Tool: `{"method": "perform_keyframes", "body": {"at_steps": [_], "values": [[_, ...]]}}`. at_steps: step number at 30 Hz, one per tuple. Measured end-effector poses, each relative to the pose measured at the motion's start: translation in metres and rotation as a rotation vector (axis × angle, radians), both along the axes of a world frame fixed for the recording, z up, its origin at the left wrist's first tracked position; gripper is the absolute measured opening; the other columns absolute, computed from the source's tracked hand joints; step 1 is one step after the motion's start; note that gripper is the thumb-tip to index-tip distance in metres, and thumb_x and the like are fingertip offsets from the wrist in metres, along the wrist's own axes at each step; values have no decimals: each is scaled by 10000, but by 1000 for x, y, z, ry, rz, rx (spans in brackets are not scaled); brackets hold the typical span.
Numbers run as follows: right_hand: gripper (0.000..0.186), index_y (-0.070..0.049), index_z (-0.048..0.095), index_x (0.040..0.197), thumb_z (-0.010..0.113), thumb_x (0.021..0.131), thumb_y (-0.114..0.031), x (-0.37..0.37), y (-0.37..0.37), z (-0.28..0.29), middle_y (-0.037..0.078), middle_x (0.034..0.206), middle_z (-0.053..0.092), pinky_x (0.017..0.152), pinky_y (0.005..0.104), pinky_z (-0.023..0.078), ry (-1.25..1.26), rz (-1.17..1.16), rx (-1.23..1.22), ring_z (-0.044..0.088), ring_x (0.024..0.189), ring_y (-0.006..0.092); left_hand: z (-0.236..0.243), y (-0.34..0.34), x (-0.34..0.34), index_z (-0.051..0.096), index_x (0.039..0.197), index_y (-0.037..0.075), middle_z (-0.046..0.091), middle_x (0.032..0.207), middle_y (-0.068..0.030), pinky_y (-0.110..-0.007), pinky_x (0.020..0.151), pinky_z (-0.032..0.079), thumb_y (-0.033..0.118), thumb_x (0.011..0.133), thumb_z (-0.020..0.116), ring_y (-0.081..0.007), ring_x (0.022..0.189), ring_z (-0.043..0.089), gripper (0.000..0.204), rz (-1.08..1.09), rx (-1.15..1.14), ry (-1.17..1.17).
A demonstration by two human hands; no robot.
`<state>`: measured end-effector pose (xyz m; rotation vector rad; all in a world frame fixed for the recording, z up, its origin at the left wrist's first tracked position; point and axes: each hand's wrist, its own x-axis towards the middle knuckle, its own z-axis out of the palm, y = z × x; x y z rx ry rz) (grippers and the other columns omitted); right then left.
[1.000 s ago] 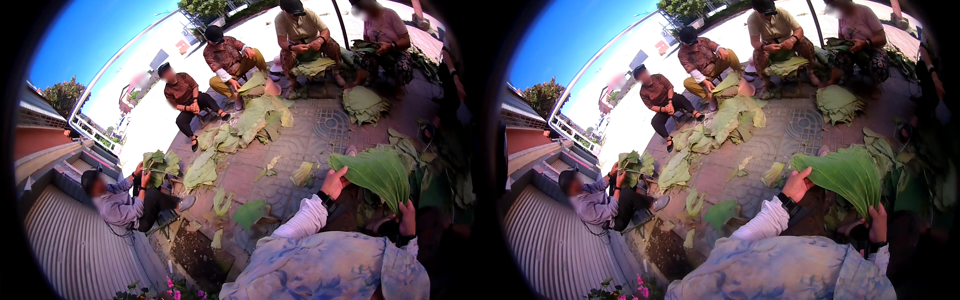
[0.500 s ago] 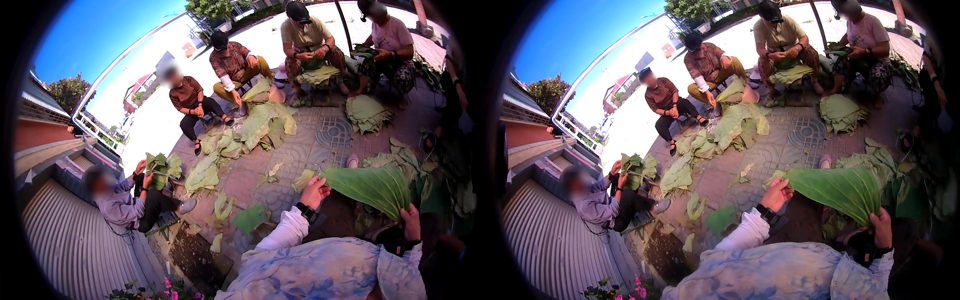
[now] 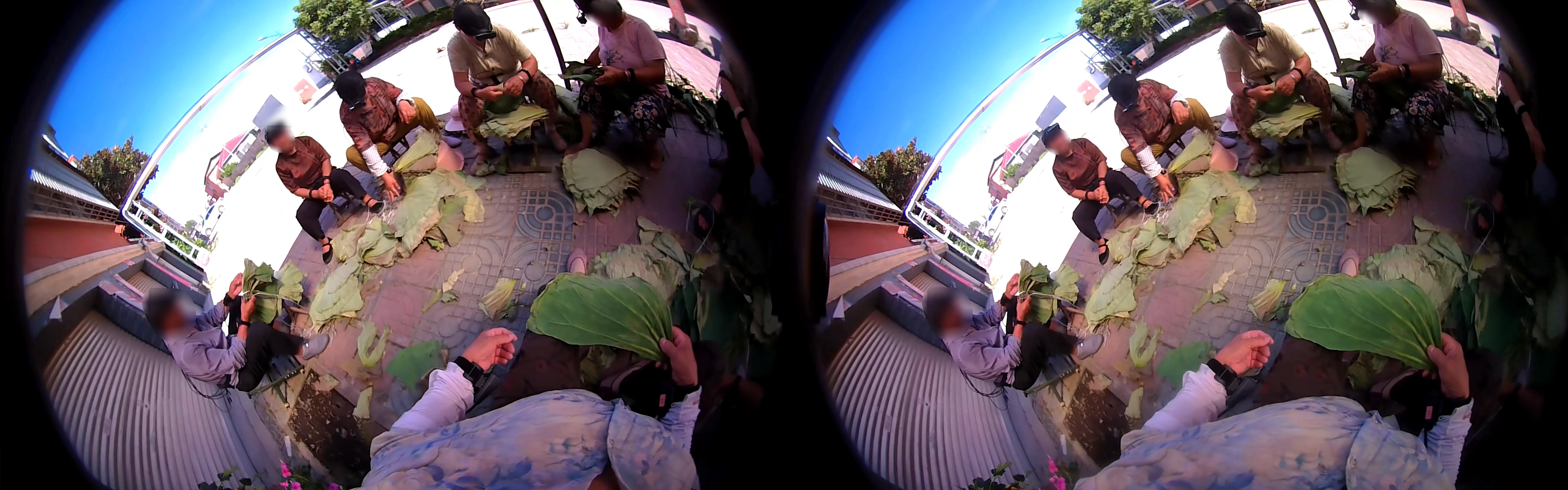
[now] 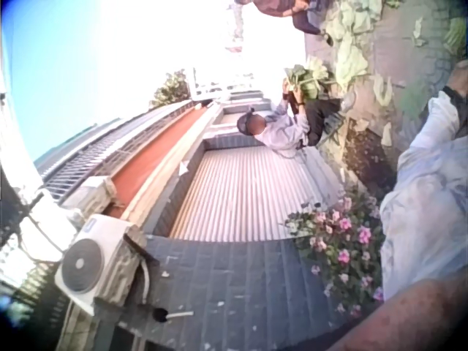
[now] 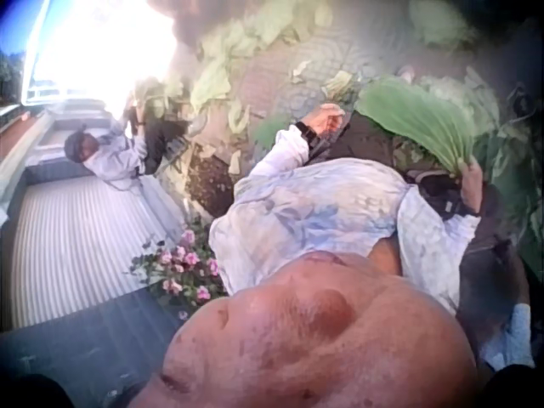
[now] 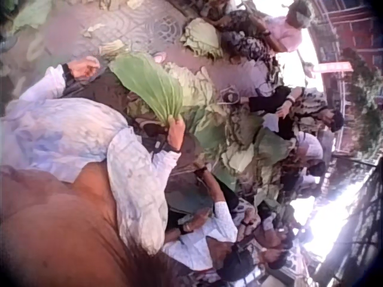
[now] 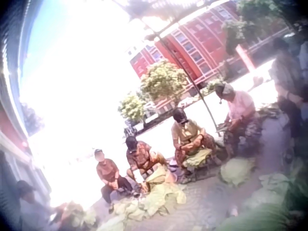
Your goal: The person bundles large green leaves and secures them with white string while sitting on an outdoor patio floor.
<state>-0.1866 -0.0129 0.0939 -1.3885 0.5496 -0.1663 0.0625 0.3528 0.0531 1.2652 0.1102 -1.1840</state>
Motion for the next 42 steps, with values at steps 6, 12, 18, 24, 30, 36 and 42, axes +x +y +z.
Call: {"method": "perform_keyframes", "body": {"at_steps": [6,12,18,24,30,36,42], "values": [[243,-4,510,999,478,793,-128,-10,-13,-2,4,666,540,379,166,351,34,25,23,465,422,57,13,-8,30,491,1026,115,571,925,-46,-285,630,466,225,824,534,-154,781,570,235,102,126,-181],[261,-43,501,1051,493,829,-180,0,-18,-31,-28,717,551,412,148,347,116,154,-9,476,471,28,34,-56,83,474,1088,31,538,1038,-98,-344,788,433,193,850,501,-210,961,518,289,217,-124,-180],[295,-34,493,1080,494,831,-192,-17,-21,-27,-33,727,542,422,138,341,97,150,29,472,481,19,44,-161,86,466,1122,39,521,1094,-83,-327,811,414,214,822,547,-188,979,510,357,-83,-48,-383],[228,-30,519,1015,496,831,-162,-14,-17,-23,-27,741,561,434,153,373,89,125,12,488,500,30,-18,-201,84,569,946,-5,586,857,-51,-221,693,411,148,732,636,-104,772,527,272,-308,311,-872],[226,-24,523,1007,495,830,-161,-15,-18,-30,-22,738,564,432,161,377,54,90,-7,492,500,34,-23,-187,92,588,792,-18,587,725,-30,-209,584,415,118,688,657,-84,626,522,184,-255,255,-885],[236,-23,526,1013,493,829,-167,-15,-17,-27,-19,725,563,428,167,372,70,96,-35,490,490,37,-4,-165,76,530,857,13,563,750,-24,-216,599,432,129,738,645,-93,653,525,203,-269,326,-747],[242,-22,526,1018,495,826,-167,-15,-16,-27,-20,712,557,424,165,366,66,111,-36,484,472,38,-15,-135,87,497,927,1,576,813,-69,-257,630,478,55,774,577,-145,696,566,181,-200,146,-462]]}}
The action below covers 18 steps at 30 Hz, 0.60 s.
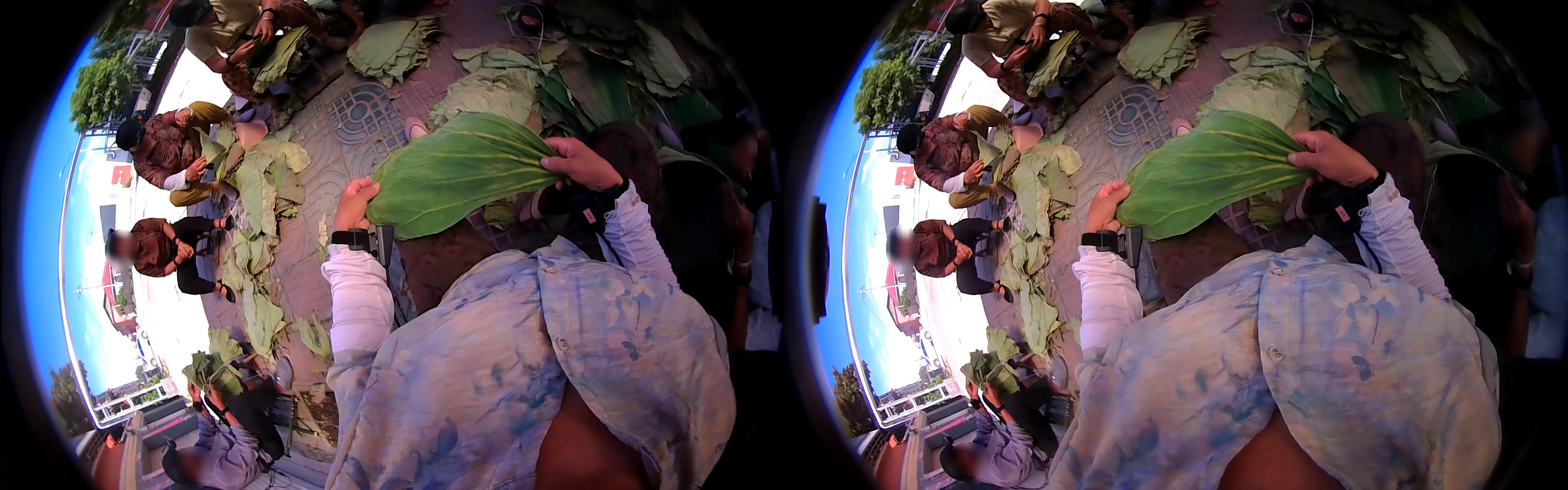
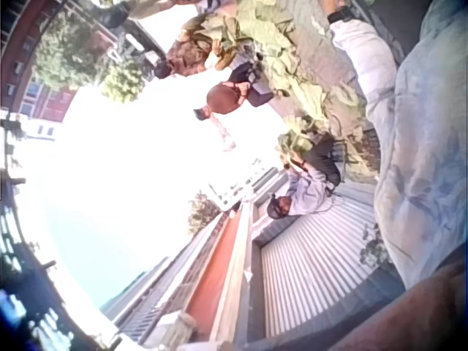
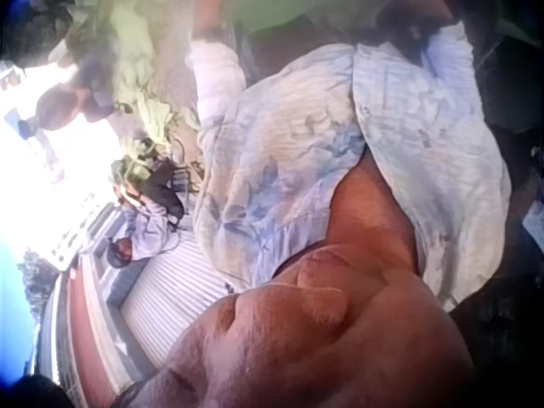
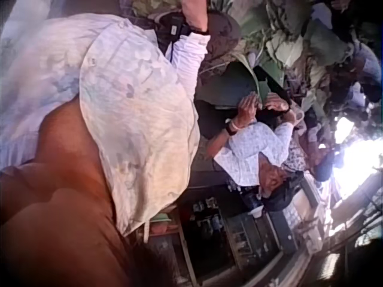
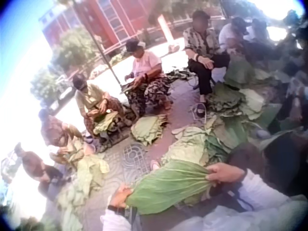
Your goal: The person bundles large green leaves and secures them with white string while sitting on an outdoor patio floor.
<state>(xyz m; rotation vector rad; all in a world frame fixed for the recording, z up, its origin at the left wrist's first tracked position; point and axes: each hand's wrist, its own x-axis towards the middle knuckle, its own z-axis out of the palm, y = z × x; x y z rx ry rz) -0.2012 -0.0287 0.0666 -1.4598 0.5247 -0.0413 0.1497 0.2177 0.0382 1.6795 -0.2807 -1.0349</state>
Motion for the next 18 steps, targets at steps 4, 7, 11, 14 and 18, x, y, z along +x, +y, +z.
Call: {"method": "perform_keyframes", "body": {"at_steps": [4,7,11,14,18], "values": [[299,-38,498,1087,495,824,-180,-1,-1,1,-30,717,533,436,151,358,11,51,-9,473,483,26,5,11,-2,501,900,11,578,811,-73,-283,634,492,67,798,551,-169,700,578,127,18,-116,204],[294,-36,500,1084,496,826,-177,-1,-2,-1,-26,723,539,434,152,357,29,64,-8,470,479,27,2,25,-4,507,877,26,579,788,-65,-300,625,500,90,814,535,-170,686,583,94,74,-117,288],[278,-30,505,1073,494,830,-164,4,4,3,-22,736,548,433,151,356,32,121,31,465,473,26,-4,53,1,504,868,32,581,784,-59,-298,606,498,105,822,522,-163,684,582,88,70,-49,333],[261,-26,509,1064,489,831,-144,7,7,-2,-23,743,556,444,155,364,36,191,14,461,489,22,-3,67,8,515,978,66,593,867,-76,-327,650,503,137,837,507,-172,751,585,158,38,95,305],[215,-12,531,998,498,813,-116,7,8,-6,-21,725,555,448,173,385,14,163,33,466,506,30,33,46,8,503,961,25,564,925,-94,-302,648,483,152,835,504,-184,784,569,179,184,-14,213]]}}
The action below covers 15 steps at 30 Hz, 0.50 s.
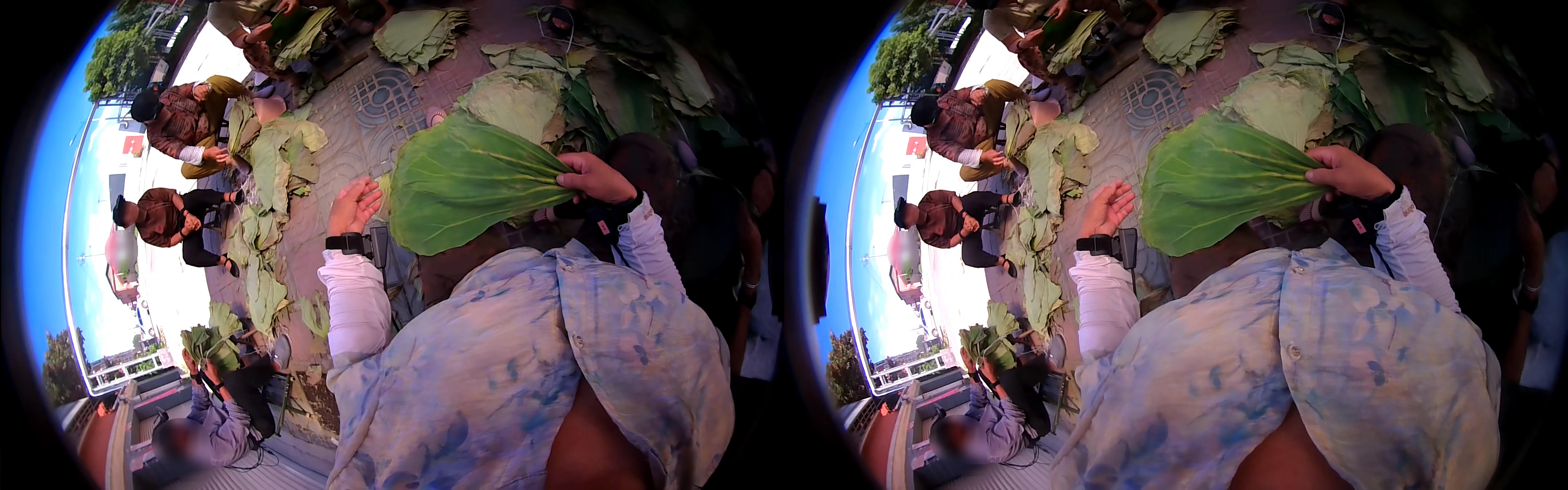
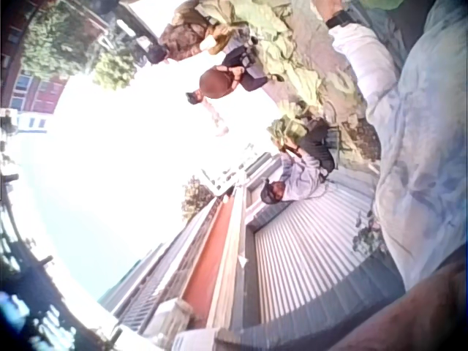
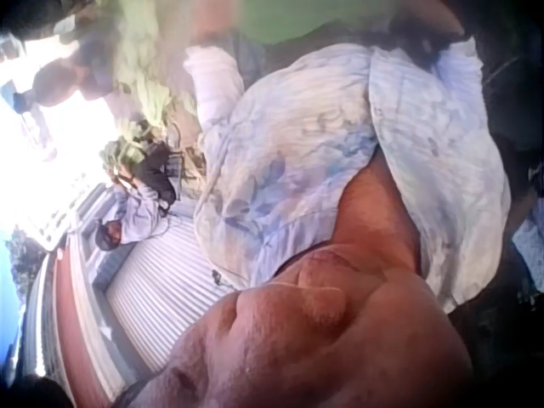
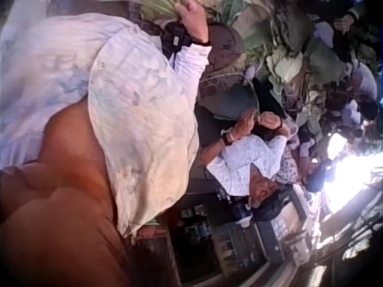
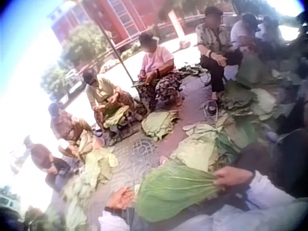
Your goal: The person bundles large green leaves and secures them with white string while sitting on an outdoor patio floor.
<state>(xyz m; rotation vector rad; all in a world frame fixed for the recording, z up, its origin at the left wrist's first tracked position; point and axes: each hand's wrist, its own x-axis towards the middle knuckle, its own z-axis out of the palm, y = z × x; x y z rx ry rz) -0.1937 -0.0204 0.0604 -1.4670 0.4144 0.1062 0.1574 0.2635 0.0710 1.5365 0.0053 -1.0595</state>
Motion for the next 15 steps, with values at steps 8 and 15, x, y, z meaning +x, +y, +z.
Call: {"method": "perform_keyframes", "body": {"at_steps": [8,15], "values": [[278,-16,507,1088,494,825,-103,0,0,3,-16,794,583,490,170,405,-6,71,18,479,573,27,8,-104,-2,486,1072,6,537,1055,-134,-359,836,420,162,823,542,-250,995,513,299,13,-359,12],[261,-15,517,1069,494,825,-105,-1,1,2,-17,774,576,490,174,404,-1,56,22,478,574,30,-55,-138,-6,584,950,8,586,856,-9,-216,715,394,182,764,601,-77,784,505,256,-178,-4,-644]]}}
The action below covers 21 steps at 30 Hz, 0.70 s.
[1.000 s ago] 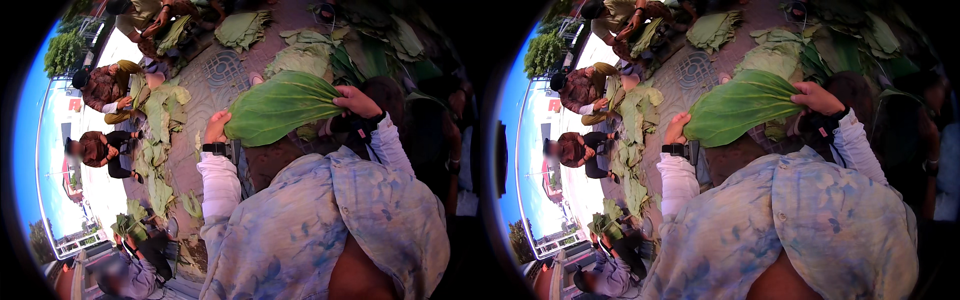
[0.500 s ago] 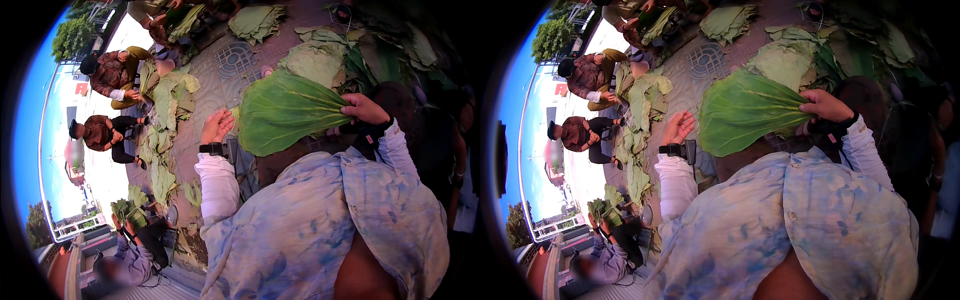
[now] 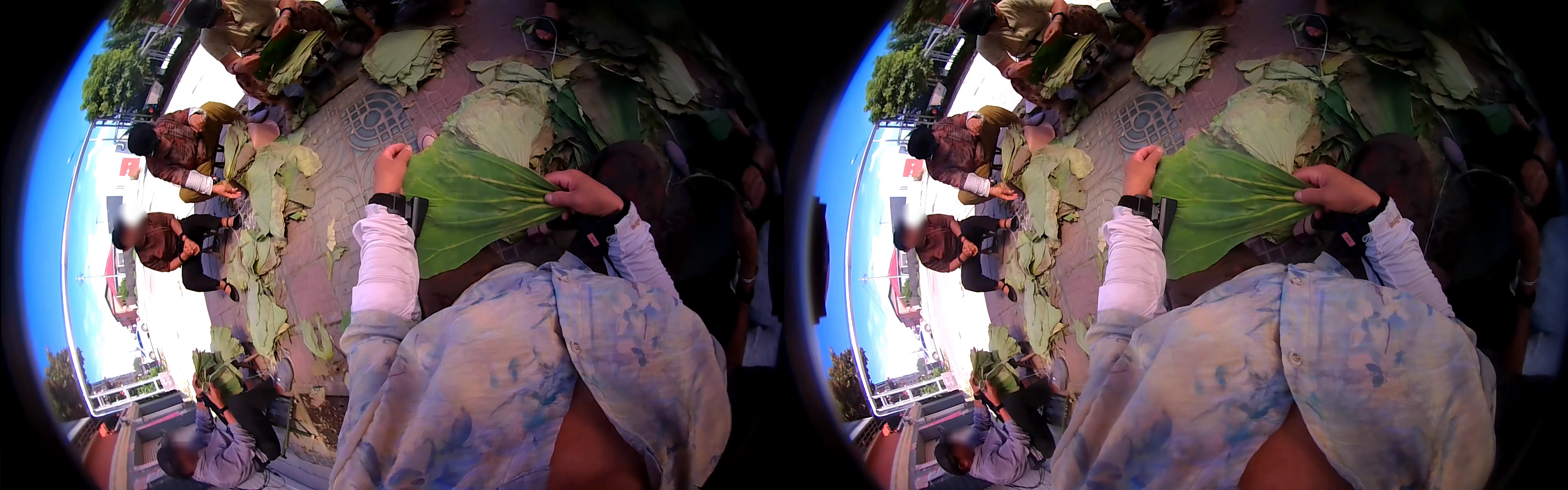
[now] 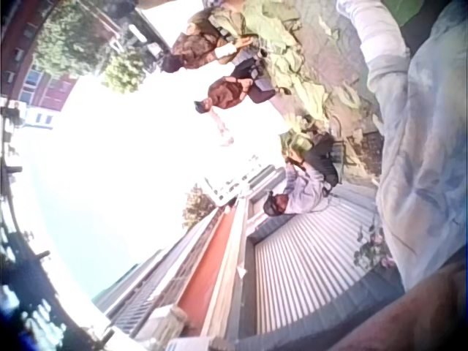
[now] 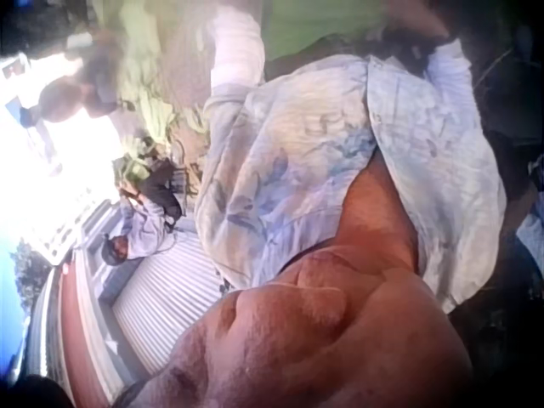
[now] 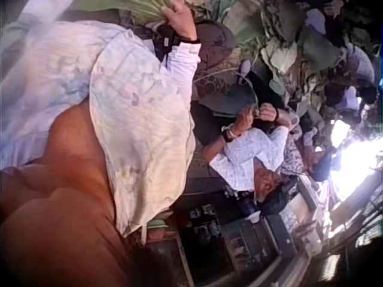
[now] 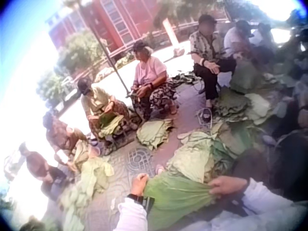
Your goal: The person bundles large green leaves and secures them with white string while sitting on an outdoor patio floor.
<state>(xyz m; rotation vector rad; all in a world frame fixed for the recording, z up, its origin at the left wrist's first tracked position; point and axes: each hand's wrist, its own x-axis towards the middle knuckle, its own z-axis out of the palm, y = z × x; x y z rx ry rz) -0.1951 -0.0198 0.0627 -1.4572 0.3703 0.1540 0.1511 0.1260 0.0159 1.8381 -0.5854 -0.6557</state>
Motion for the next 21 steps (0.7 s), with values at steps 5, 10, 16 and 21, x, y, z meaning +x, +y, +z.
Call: {"method": "perform_keyframes", "body": {"at_steps": [5,10,16,21], "values": [[256,-17,523,1063,496,825,-110,0,0,-3,-20,763,571,488,176,402,7,-4,-56,474,567,30,-23,21,7,612,847,3,591,666,-66,-273,614,420,287,764,575,-130,621,531,299,-84,203,-302],[258,-21,524,1066,499,826,-114,2,0,-2,-20,760,573,481,177,401,8,-5,-66,471,553,29,-9,21,-3,609,835,19,586,652,-113,-290,599,420,315,764,552,-175,617,560,309,-122,240,-319],[239,-21,532,1047,501,826,-109,3,2,1,-22,743,571,475,172,398,11,-8,-66,475,534,29,-3,25,-10,615,847,22,602,683,-85,-271,602,425,270,768,564,-141,648,562,265,-104,163,-411],[220,-21,539,1026,499,828,-108,1,2,1,-25,727,566,473,173,397,10,-29,-52,480,533,30,4,21,-10,618,848,10,620,717,-64,-248,612,428,229,770,576,-117,652,559,237,-189,147,-573]]}}
